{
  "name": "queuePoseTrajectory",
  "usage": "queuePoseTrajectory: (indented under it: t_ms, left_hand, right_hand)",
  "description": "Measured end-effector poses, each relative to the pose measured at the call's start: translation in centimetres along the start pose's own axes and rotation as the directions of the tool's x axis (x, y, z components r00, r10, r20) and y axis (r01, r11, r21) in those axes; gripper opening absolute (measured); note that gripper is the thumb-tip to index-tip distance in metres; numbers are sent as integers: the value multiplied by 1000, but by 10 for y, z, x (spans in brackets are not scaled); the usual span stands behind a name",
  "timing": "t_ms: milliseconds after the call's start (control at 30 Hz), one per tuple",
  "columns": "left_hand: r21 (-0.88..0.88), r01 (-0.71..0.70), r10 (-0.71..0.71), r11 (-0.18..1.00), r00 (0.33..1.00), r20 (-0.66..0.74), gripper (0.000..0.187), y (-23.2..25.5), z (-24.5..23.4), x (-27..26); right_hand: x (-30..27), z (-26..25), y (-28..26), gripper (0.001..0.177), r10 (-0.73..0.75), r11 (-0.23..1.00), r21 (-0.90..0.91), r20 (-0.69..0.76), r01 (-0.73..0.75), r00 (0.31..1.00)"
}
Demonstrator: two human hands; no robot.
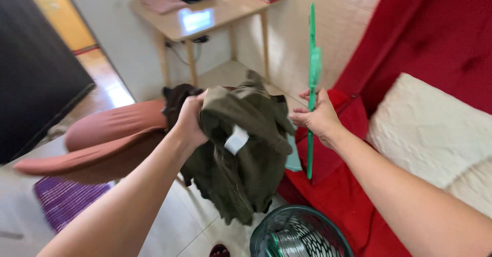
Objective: The person hangs several clothing items on hangers. They place olive shorts, black shorts, beige shorts, a black jacket, and black pants onto green and white hangers, then set each hanger on a chair. The person uses both hands to position the garments and adjust the hangers.
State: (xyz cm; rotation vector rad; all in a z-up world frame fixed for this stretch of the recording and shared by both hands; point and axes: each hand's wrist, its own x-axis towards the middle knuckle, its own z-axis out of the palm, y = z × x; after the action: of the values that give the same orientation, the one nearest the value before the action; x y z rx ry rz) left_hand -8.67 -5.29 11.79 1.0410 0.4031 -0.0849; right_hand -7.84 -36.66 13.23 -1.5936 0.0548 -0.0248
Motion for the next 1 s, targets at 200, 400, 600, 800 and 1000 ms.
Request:
queuePoseTrajectory:
  t_ms: [200,400,600,800,1000]
  left_hand:
    - [77,-15,22,997,996,-91,24,9,12,-33]
    - [171,-20,43,985,990,-134,24,69,13,-33]
    - [275,9,32,961,989,-147,26,66,-9,-45]
    - [580,-98,138,809,990,-24,89,60,40,-89]
    - [642,155,-354,751,915,193,126,38,55,-17]
  right_hand:
    - [-55,45,-34,43,21,987,152,173,-48,985]
    - [-66,53,-49,56,-261,958,-64,224,281,939]
    - [-54,58,-113,51,-143,954,274,72,118,987]
    - [-81,79,-102,31,-128,984,142,139,108,982]
    - [-126,92,-108,52,-228,965,-36,381,260,896]
